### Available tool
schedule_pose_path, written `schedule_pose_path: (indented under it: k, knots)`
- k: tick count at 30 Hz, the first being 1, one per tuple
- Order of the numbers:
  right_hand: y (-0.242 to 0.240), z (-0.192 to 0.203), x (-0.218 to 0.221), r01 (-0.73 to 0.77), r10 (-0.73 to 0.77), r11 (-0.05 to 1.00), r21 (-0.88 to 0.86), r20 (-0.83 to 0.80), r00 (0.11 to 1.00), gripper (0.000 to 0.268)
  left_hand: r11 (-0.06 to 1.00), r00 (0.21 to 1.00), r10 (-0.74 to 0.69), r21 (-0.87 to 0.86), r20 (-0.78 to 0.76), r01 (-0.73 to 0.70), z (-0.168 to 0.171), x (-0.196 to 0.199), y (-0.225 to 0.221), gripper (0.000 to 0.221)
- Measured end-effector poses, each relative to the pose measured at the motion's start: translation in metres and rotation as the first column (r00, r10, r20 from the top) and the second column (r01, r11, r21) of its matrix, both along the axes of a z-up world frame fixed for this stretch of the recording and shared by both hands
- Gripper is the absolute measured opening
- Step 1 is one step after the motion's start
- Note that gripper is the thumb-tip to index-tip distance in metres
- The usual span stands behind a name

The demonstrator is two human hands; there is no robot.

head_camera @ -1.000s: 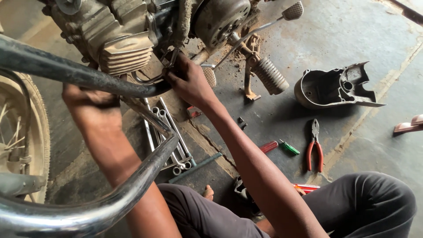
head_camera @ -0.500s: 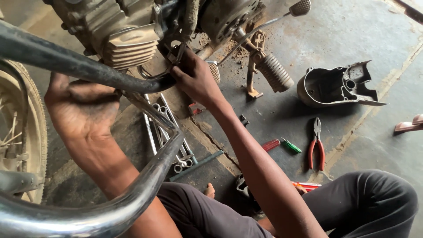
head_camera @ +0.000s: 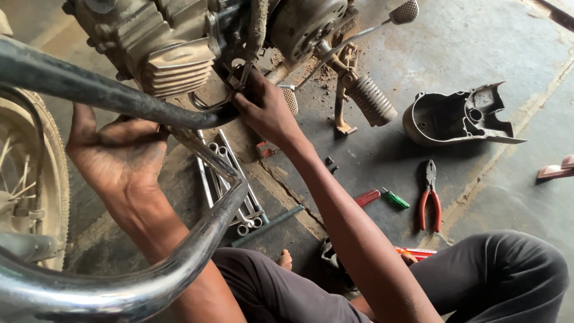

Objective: The recorder is dismantling and repairing components of a motorcycle engine using various hand tools.

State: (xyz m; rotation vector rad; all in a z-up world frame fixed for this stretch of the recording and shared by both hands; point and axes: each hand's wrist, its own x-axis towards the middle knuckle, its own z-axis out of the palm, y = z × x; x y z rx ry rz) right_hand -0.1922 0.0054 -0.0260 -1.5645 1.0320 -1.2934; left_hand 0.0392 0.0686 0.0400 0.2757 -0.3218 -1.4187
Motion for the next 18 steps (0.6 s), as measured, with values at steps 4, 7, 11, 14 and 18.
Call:
schedule_pose_path:
  k: [4,7,11,14,18]
  knots:
    - [0.006,0.005,0.007,0.061,-0.061,0.998,-0.001,-0.032,0.998,0.047,0.999,1.000,0.005,0.033,0.006,-0.006,-0.004,0.003,0.000,0.025]
    - [0.010,0.008,0.010,0.144,-0.148,0.988,-0.047,-0.088,0.985,0.039,0.996,0.993,-0.088,-0.022,-0.081,0.087,-0.007,0.005,0.000,0.030]
    - [0.016,0.010,0.012,0.173,-0.181,0.975,-0.140,-0.051,0.982,0.029,0.999,0.999,-0.045,-0.012,-0.028,0.045,-0.002,0.002,0.001,0.028]
    - [0.018,0.010,0.012,0.198,-0.206,0.964,-0.180,-0.030,0.978,0.027,0.999,0.999,-0.043,-0.023,-0.020,0.042,0.005,-0.002,0.004,0.028]
    - [0.019,0.008,0.013,0.214,-0.222,0.952,-0.218,-0.014,0.975,0.026,0.998,0.995,0.018,-0.054,0.095,-0.013,0.007,-0.003,0.008,0.022]
